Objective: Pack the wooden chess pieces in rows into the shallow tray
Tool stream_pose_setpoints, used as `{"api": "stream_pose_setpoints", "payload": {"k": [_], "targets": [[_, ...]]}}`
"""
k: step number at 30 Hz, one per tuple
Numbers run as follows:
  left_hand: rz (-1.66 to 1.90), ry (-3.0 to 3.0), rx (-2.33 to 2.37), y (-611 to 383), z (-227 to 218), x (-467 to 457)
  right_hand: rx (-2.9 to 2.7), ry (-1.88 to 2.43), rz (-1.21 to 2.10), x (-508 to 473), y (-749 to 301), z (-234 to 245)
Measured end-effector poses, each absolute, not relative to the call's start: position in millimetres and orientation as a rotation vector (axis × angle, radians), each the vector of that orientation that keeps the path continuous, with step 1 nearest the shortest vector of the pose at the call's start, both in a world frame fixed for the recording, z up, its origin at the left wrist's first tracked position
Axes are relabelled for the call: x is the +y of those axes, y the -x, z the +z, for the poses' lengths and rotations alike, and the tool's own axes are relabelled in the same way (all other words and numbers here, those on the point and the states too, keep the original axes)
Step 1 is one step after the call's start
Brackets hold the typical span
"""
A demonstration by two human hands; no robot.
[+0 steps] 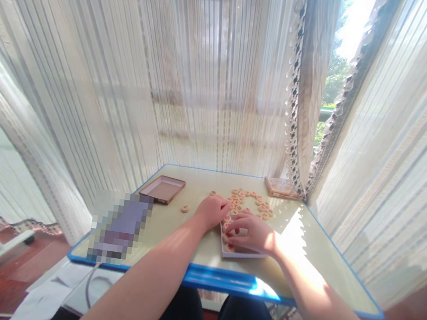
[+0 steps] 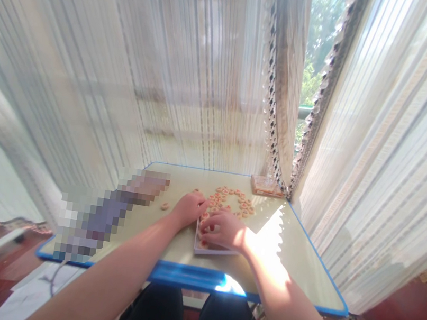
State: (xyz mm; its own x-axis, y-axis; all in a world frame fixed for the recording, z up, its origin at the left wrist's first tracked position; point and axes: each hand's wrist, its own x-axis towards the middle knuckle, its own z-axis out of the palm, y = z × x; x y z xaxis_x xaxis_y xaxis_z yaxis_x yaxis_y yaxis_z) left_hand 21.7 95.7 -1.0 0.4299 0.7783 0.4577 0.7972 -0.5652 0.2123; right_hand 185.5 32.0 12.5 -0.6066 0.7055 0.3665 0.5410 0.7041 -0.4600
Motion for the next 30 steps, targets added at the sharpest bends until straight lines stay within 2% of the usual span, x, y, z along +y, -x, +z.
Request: {"api": "stream_pose_setpoints", "payload": {"k": [20,30], "targets": [[-0.847,2.633,-1.444,-22.8,-1.0,96.7,-2.35,0.969,0.446,33.5,-189.3,13.2],[-0.817,2.62,-1.428,-22.9,1.6,93.7,-2.401,1.154,0.372,32.1,-198.5,15.0]]}}
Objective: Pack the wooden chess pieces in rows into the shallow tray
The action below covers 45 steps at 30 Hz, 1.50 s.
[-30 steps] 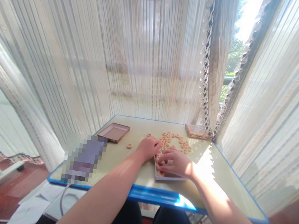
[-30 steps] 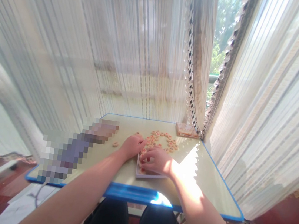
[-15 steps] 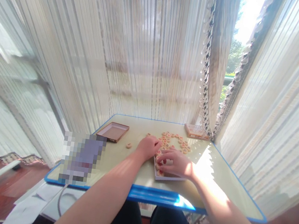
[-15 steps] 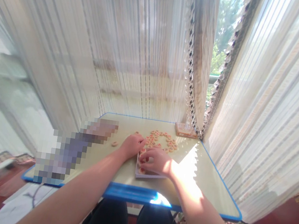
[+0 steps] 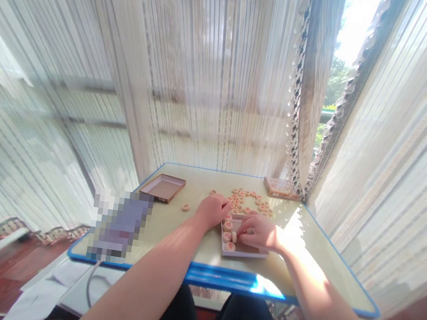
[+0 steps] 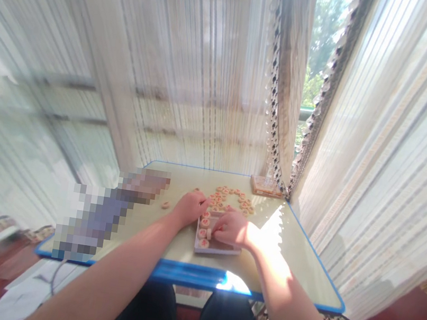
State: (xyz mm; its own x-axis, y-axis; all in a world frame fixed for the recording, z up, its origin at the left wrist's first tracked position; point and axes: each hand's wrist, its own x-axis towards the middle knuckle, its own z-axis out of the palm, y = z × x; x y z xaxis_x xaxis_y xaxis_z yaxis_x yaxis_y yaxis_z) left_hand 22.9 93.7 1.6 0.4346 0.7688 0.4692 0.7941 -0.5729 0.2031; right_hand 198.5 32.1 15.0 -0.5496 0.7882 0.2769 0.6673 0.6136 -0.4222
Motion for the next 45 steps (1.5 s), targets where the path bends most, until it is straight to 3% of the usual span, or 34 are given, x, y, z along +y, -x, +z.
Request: {"api": "stream_pose_setpoints", "payload": {"k": [45], "targets": [[-0.878,2.629,-1.342,-25.5,-0.3,96.0,-2.332,1.145,0.137,25.3,-180.0,8.8]]}}
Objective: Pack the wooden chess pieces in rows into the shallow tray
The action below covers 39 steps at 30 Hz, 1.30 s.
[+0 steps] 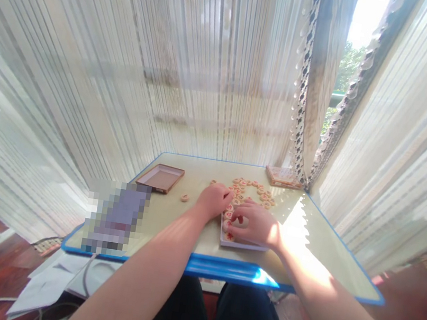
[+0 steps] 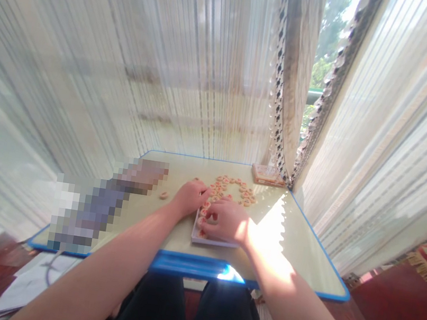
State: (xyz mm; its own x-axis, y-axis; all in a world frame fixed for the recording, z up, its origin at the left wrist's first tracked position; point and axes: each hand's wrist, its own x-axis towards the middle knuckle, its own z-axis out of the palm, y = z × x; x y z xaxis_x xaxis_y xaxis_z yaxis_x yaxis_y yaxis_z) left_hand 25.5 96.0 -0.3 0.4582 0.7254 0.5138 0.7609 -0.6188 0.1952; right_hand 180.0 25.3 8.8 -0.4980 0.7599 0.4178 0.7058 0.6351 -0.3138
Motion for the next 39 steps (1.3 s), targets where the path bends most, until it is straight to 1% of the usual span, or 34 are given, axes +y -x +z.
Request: {"api": "stream_pose_setpoints", "payload": {"k": [8,31,39], "targets": [[-0.881,2.625,-1.373,-24.4,-1.0,95.5,-2.35,1.131,0.233,27.1,-183.2,8.5],[-0.846,2.626,-1.405,-24.7,1.1,94.1,-2.298,1.101,0.317,25.7,-178.3,10.4],[-0.817,2.614,-1.428,-25.0,0.7,94.7,-2.329,1.09,0.294,28.9,-180.0,8.8]]}}
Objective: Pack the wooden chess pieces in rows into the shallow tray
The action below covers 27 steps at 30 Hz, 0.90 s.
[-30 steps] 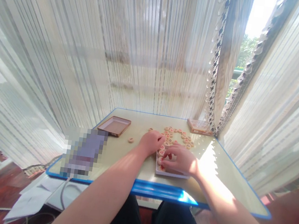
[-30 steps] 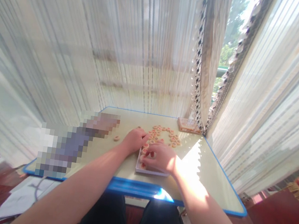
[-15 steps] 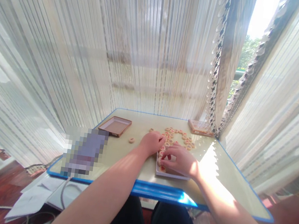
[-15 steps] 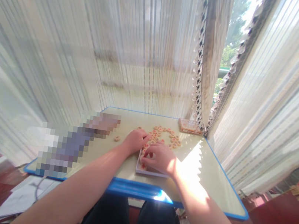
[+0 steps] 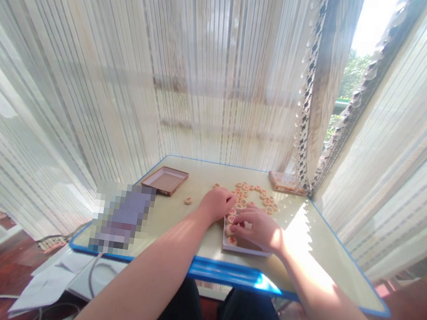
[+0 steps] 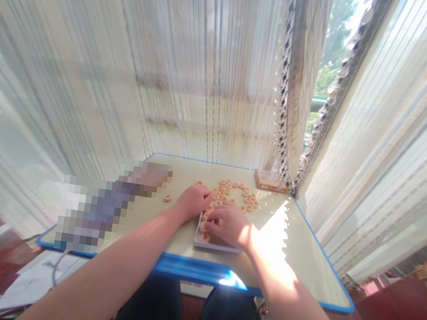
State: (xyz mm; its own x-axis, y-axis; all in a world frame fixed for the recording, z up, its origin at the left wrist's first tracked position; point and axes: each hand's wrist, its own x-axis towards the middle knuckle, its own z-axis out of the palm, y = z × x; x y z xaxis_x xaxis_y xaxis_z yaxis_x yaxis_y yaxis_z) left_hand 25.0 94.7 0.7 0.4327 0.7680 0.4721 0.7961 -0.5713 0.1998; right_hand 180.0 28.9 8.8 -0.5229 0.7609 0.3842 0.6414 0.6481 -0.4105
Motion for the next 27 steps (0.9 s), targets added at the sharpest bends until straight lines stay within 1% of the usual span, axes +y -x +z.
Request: {"api": "stream_pose_setpoints", "payload": {"k": [6,14,20,27], "targets": [[-0.816,2.623,-1.437,-24.6,1.5,94.9,-2.276,1.124,0.272,31.7,-181.4,9.2],[-0.839,2.625,-1.446,-23.4,-0.4,96.7,-2.111,1.325,0.018,50.7,-193.1,5.2],[-0.886,2.609,-1.426,-20.1,-3.0,98.9,-1.994,1.43,0.061,64.1,-206.0,-2.7],[-1.155,2.566,-1.459,-19.2,-1.1,98.1,-1.799,1.578,0.025,83.7,-228.5,-15.9]]}}
